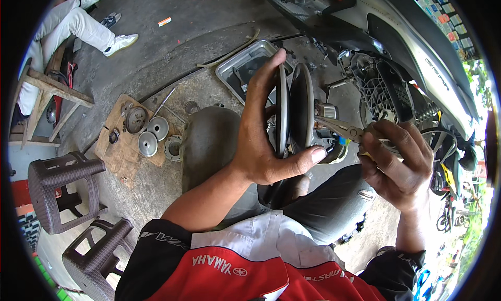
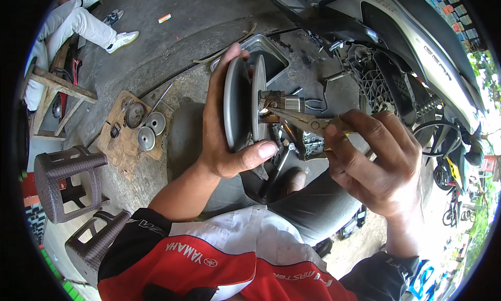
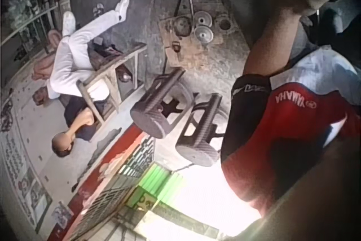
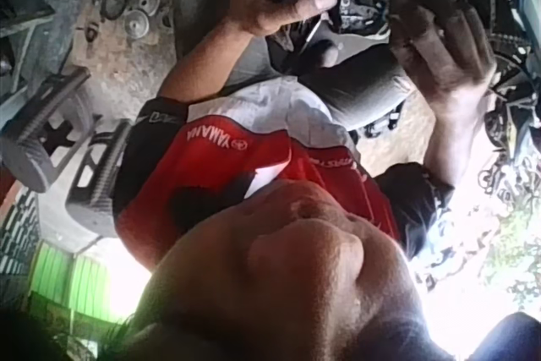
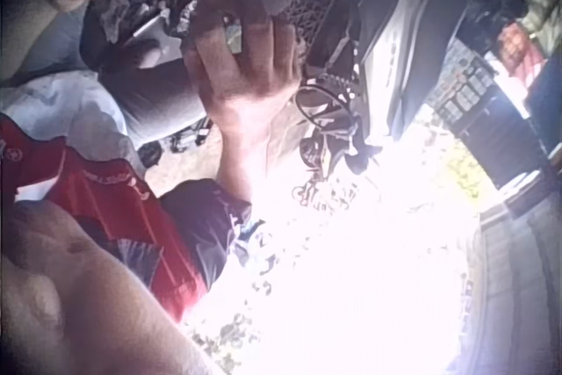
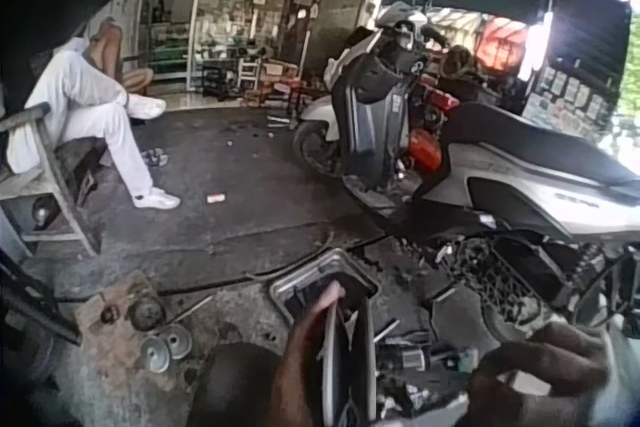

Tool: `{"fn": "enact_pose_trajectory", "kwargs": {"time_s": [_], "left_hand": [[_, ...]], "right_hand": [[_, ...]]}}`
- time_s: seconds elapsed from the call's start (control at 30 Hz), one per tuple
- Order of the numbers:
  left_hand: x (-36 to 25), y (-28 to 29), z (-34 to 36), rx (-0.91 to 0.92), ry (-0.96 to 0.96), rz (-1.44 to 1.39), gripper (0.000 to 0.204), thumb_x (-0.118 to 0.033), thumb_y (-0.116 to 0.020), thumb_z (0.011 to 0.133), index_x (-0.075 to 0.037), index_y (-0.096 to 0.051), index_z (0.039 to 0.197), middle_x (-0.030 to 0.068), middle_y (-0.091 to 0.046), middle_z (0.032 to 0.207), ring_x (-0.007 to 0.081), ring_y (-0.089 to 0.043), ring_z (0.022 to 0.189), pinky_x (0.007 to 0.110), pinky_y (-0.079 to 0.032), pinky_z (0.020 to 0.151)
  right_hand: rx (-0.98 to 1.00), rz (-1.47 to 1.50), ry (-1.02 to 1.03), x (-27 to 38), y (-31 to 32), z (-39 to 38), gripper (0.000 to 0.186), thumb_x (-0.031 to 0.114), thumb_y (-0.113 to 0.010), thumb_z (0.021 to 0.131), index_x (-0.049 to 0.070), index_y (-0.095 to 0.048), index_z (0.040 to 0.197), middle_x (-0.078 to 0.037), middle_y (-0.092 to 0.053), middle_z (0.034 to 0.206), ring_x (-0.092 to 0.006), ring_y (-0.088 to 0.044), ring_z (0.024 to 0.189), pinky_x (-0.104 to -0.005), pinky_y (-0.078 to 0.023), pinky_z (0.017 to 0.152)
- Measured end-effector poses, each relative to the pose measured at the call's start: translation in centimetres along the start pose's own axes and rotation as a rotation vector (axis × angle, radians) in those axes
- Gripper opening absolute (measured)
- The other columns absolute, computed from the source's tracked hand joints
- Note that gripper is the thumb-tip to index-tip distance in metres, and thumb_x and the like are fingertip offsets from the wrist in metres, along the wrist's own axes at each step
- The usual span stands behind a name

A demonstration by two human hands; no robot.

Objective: Disassembling, cleaning, and applying grease to a motorcycle CVT pulley.

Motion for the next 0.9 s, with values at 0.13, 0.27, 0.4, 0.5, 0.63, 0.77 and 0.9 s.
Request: {"fn": "enact_pose_trajectory", "kwargs": {"time_s": [0.13,0.27,0.4,0.5,0.63,0.77,0.9], "left_hand": [[0.4,0.3,-0.1,0.03,0.02,0.047,0.123,-0.04,-0.089,0.07,0.006,-0.02,0.16,0.0248,-0.039,0.148,0.0343,-0.048,0.136,0.044,-0.044,0.111],[0.2,0.1,-0.4,-0.012,0.14,-0.113,0.12,-0.036,-0.088,0.071,0.002,-0.019,0.162,0.0236,-0.04,0.148,0.034,-0.048,0.135,0.044,-0.043,0.112],[-0.1,-0.1,0.0,-0.182,0.363,-0.476,0.099,-0.038,-0.075,0.079,-0.001,-0.028,0.158,0.0184,-0.048,0.143,0.0294,-0.058,0.125,0.043,-0.048,0.108],[0.0,0.8,-0.3,-0.265,0.544,-0.836,0.062,-0.041,-0.061,0.09,-0.007,-0.051,0.14,0.0144,-0.061,0.131,0.0273,-0.065,0.116,0.042,-0.053,0.103],[0.4,1.4,0.1,-0.237,0.711,-1.045,0.067,-0.054,-0.061,0.091,-0.01,-0.051,0.141,0.0158,-0.06,0.133,0.0348,-0.065,0.115,0.064,-0.055,0.094],[0.1,0.2,0.8,-0.251,0.797,-1.044,0.075,-0.067,-0.058,0.093,-0.012,-0.051,0.143,0.0151,-0.06,0.133,0.0389,-0.063,0.118,0.078,-0.053,0.086],[0.3,0.9,0.2,-0.346,0.798,-1.05,0.073,-0.07,-0.055,0.095,-0.012,-0.054,0.14,0.0124,-0.062,0.131,0.0334,-0.064,0.118,0.067,-0.055,0.093]], "right_hand": [[0.043,0.002,-0.017,0.3,0.0,-0.1,0.033,0.007,-0.083,0.075,0.008,-0.07,0.105,-0.015,-0.07,0.106,-0.0219,-0.069,0.079,-0.033,-0.054,0.057],[-0.004,0.083,-0.098,-1.0,-0.9,-1.3,0.038,0.007,-0.081,0.081,0.006,-0.068,0.117,-0.015,-0.071,0.107,-0.0259,-0.072,0.088,-0.0356,-0.058,0.066],[-0.343,0.438,-0.684,-2.2,-5.0,-4.0,0.031,0.015,-0.066,0.1,-0.001,-0.061,0.126,-0.017,-0.071,0.112,-0.0248,-0.072,0.098,-0.0361,-0.056,0.086],[-0.084,0.647,-1.063,-3.5,-13.2,-6.0,0.026,0.018,-0.057,0.106,0.001,-0.06,0.125,-0.019,-0.071,0.114,-0.0303,-0.071,0.1,-0.04,-0.055,0.089],[0.674,0.475,-0.793,-0.6,-29.1,-11.7,0.034,0.032,-0.05,0.106,0.004,-0.062,0.119,-0.027,-0.066,0.125,-0.0447,-0.066,0.114,-0.0502,-0.054,0.093],[0.85,0.479,-0.648,5.4,-44.5,-21.6,0.048,0.031,-0.061,0.097,0.003,-0.059,0.136,-0.031,-0.067,0.125,-0.0461,-0.063,0.12,-0.049,-0.052,0.1],[0.36,0.722,-1.342,5.7,-42.2,-19.5,0.059,0.044,-0.052,0.103,-0.001,-0.054,0.141,-0.032,-0.06,0.136,-0.0448,-0.058,0.128,-0.0474,-0.047,0.107]]}}
Point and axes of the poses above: each hand's wrist, its own z-axis towards the middle knuckle, its own y-axis out of the back of the hand, x = y × z, the point moved 2 cm from there along z, towards the middle knuckle
